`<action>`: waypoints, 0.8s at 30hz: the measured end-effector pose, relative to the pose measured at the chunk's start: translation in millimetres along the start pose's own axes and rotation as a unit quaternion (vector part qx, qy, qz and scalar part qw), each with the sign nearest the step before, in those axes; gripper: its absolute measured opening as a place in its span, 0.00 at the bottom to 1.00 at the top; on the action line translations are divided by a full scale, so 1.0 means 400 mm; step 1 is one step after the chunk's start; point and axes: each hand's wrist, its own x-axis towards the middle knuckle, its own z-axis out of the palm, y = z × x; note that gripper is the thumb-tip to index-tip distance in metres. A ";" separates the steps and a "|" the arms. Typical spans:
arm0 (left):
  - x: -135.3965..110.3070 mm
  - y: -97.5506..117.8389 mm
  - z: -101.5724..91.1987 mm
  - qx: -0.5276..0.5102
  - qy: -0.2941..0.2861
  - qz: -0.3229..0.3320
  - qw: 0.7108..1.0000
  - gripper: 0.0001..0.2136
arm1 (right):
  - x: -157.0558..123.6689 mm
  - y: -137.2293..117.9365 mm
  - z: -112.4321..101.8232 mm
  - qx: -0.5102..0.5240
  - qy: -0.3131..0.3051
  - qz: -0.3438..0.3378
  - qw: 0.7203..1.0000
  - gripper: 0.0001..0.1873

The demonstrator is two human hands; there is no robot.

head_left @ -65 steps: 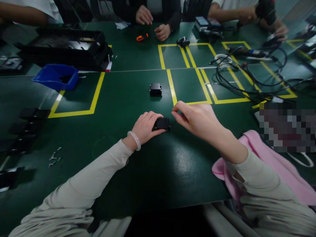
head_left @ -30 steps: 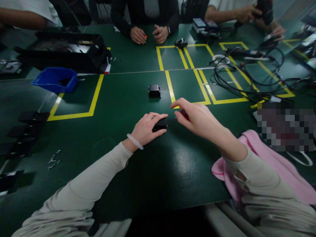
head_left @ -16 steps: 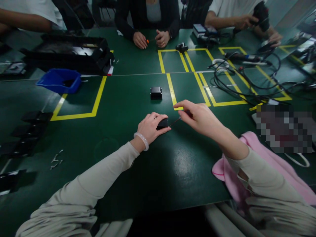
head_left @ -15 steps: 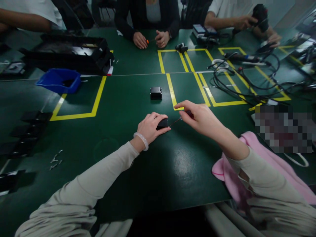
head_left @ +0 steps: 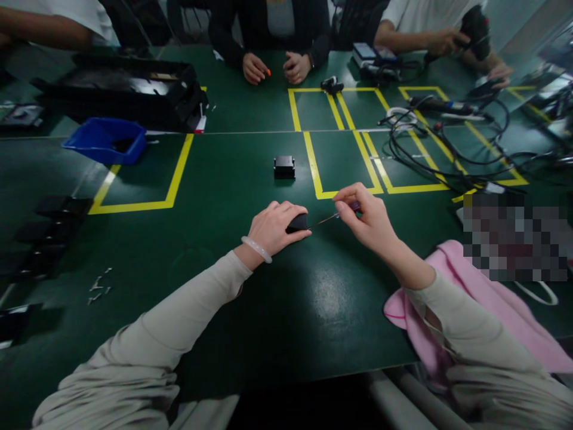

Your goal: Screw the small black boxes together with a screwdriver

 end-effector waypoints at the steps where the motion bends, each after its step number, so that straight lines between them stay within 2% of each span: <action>1: -0.002 0.000 0.001 0.001 0.002 -0.002 1.000 0.21 | 0.000 0.003 0.000 0.006 -0.002 -0.001 1.000 0.10; 3: -0.005 0.001 0.002 0.005 0.009 -0.004 1.000 0.21 | -0.001 0.006 0.000 0.014 -0.006 -0.004 1.000 0.13; 8: -0.013 0.001 0.003 0.015 0.026 0.001 1.000 0.22 | -0.005 0.000 0.002 0.012 -0.017 -0.014 1.000 0.08; 13: -0.018 0.001 0.001 0.010 0.032 0.007 0.999 0.22 | -0.007 -0.006 0.000 0.006 -0.014 -0.037 0.999 0.10; 20: -0.019 -0.003 0.007 0.014 0.047 0.013 0.999 0.22 | -0.009 0.011 0.020 0.041 0.039 -0.077 0.995 0.08; 24: -0.019 -0.005 0.010 0.015 0.048 0.013 0.999 0.22 | -0.012 0.011 0.024 0.038 0.049 -0.087 0.994 0.09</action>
